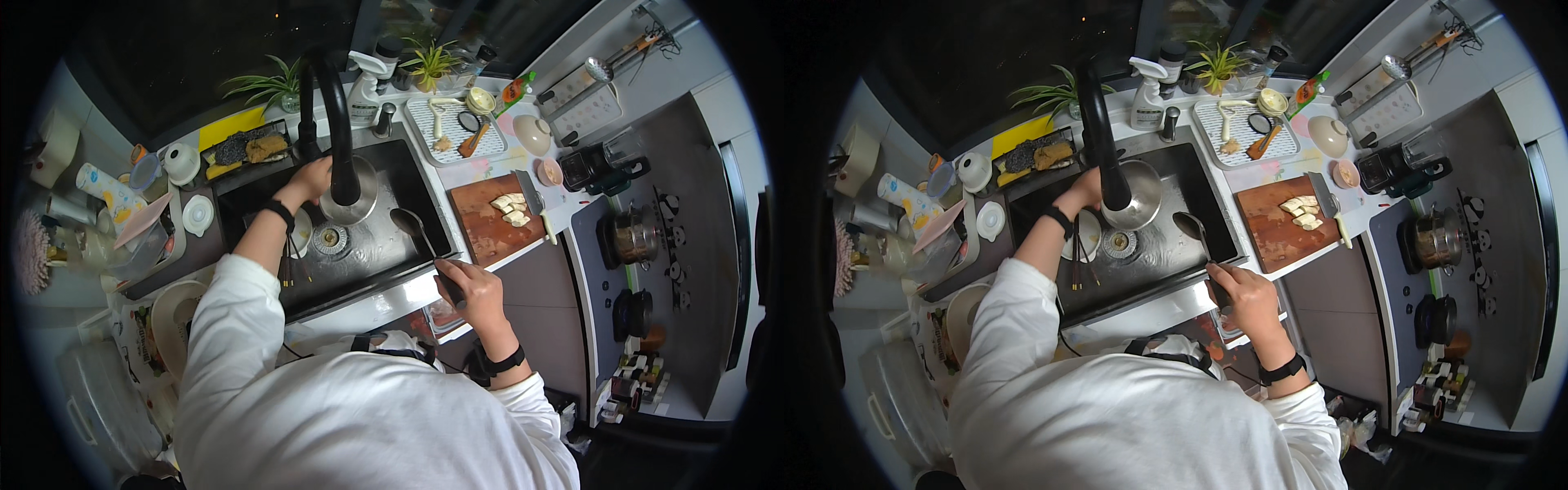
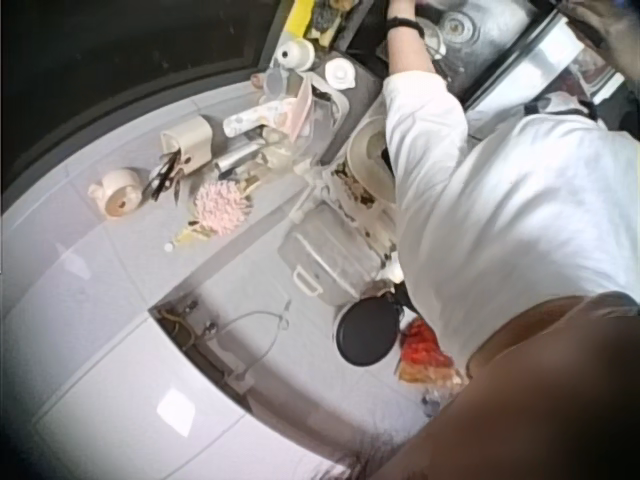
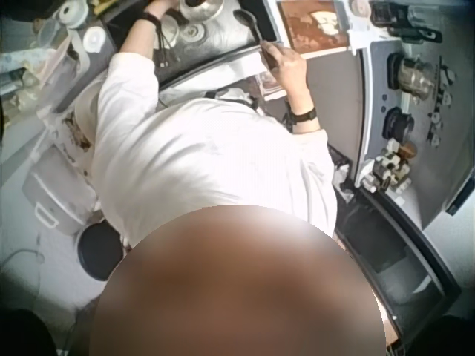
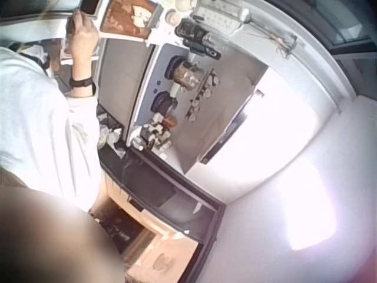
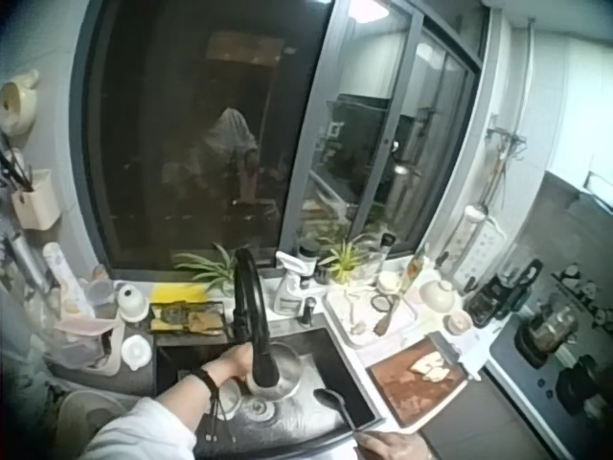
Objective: The person uses a ladle to transfer dumplings from a pot of boiling water into a metal bowl. The person then carries the bowl to the sink, rinses the dumplings under running water, and returns the bowl to the counter.
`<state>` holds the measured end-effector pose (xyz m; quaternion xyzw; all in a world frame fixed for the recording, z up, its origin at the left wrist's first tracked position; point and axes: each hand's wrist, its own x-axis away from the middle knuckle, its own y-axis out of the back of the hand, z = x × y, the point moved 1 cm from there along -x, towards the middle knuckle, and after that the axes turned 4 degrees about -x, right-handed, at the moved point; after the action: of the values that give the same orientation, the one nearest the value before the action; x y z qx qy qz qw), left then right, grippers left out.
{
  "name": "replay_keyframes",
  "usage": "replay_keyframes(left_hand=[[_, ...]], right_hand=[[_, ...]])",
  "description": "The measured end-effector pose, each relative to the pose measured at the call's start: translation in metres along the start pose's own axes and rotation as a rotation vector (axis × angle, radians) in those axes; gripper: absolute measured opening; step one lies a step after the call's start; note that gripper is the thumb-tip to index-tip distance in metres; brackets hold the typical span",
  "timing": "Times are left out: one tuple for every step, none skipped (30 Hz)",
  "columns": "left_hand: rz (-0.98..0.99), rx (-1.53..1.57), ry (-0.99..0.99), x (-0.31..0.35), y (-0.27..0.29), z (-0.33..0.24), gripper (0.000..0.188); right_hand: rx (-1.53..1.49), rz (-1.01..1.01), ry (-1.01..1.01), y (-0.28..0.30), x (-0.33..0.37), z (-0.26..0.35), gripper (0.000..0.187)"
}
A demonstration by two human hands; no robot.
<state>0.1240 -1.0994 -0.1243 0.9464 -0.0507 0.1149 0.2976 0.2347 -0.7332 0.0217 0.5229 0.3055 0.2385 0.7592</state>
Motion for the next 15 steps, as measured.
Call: replay_keyframes(left_hand=[[-0.041,0.03,0.044,0.003,-0.009,0.008,0.044],[-0.062,0.209,0.163,0.005,-0.021,0.019,0.04],[-0.078,0.381,0.279,0.007,-0.035,0.032,0.035],[-0.054,0.606,0.374,0.009,-0.05,0.046,0.031],[-0.024,0.827,0.439,0.011,-0.064,0.061,0.027],[0.046,1.059,0.552,0.019,-0.078,0.077,0.025],[0.109,1.229,0.652,0.026,-0.096,0.088,0.023],[0.089,1.537,0.762,0.033,-0.12,0.09,0.024],[0.051,1.784,0.894,0.041,-0.139,0.09,0.025],[0.169,2.026,0.995,0.05,-0.148,0.087,0.039],[0.288,2.292,1.13,0.06,-0.155,0.08,0.056],[0.4,2.319,0.962,0.065,-0.163,0.067,0.064],[0.37,2.526,0.984,0.073,-0.169,0.055,0.06],[0.272,2.481,0.927,0.078,-0.173,0.044,0.06],[0.334,2.478,0.801,0.08,-0.173,0.032,0.06]], right_hand=[[0.018,-0.003,0.011,0.001,0.001,0.0,0.075],[0.049,0.029,0.003,0.002,0.002,0.0,0.077],[0.058,0.015,0.021,0.004,0.004,-0.001,0.078],[0.069,0.013,0.029,0.005,0.006,-0.002,0.079],[0.074,0.015,0.032,0.006,0.006,-0.003,0.08],[0.11,0.018,0.037,0.006,0.007,-0.004,0.082],[0.115,0.005,0.052,0.007,0.008,-0.004,0.071],[0.128,-0.041,0.071,0.008,0.009,-0.003,0.064],[0.138,-0.084,0.084,0.008,0.01,-0.002,0.058],[0.147,-0.134,0.106,0.01,0.011,-0.001,0.051],[0.133,-0.181,0.11,0.011,0.012,0.001,0.049],[0.121,-0.222,0.114,0.012,0.013,0.004,0.046],[0.106,-0.251,0.106,0.012,0.015,0.006,0.044],[0.071,-0.255,0.089,0.012,0.017,0.008,0.04],[0.038,-0.255,0.074,0.011,0.019,0.01,0.04]])
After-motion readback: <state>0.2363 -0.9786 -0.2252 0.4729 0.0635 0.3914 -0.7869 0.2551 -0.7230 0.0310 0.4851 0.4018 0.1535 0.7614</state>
